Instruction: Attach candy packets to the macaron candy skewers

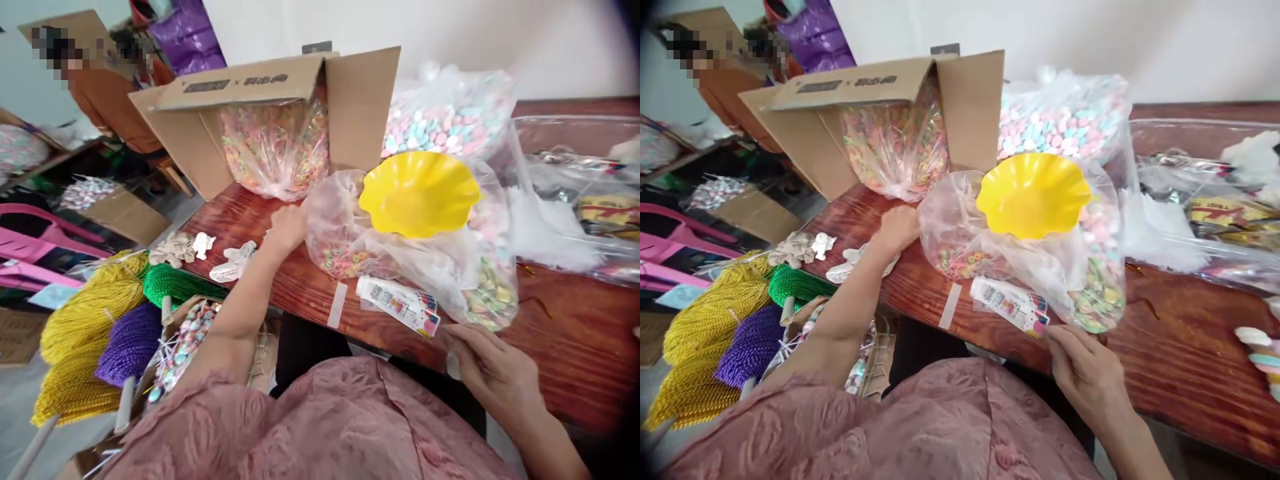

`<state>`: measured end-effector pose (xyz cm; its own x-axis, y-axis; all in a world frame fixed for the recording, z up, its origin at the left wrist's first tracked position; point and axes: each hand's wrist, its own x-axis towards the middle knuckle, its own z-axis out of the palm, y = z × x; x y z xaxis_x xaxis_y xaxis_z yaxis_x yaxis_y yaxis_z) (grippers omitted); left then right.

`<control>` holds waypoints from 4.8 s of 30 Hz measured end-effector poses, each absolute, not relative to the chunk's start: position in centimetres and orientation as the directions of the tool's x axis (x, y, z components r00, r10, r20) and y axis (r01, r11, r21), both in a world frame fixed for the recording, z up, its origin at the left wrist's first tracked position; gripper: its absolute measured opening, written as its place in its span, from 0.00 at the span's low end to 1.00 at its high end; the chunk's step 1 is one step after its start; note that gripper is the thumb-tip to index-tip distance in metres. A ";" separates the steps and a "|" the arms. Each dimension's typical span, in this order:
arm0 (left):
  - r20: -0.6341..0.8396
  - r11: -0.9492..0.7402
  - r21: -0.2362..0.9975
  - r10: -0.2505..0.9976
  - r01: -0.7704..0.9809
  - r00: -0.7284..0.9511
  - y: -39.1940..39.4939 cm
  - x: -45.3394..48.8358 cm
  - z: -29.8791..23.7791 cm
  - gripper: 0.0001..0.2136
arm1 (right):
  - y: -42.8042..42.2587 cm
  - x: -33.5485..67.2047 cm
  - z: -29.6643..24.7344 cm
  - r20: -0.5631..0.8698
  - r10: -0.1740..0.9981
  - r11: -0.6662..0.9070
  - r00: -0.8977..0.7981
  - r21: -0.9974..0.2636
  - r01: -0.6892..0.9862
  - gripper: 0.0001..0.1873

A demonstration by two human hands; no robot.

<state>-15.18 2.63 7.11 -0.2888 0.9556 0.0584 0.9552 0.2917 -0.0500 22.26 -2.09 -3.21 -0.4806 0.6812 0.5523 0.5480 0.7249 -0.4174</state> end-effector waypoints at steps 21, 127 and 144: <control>0.041 -0.676 -0.094 0.731 0.731 0.681 -0.2 -0.1 -3.5 0.20 | 1.0 36.2 -4.2 0.393 0.901 -0.078 0.185 -0.272 0.959 0.13; 0.136 -0.219 0.740 0.975 0.636 0.176 0.7 -1.8 -4.8 0.12 | -2.8 29.3 -4.8 0.535 0.841 0.475 -0.079 -0.661 0.581 0.02; 0.184 -0.297 0.697 0.954 0.653 0.236 -0.8 -2.6 -5.5 0.13 | -3.3 29.8 -4.4 0.438 0.878 0.464 -0.194 -0.680 0.567 0.02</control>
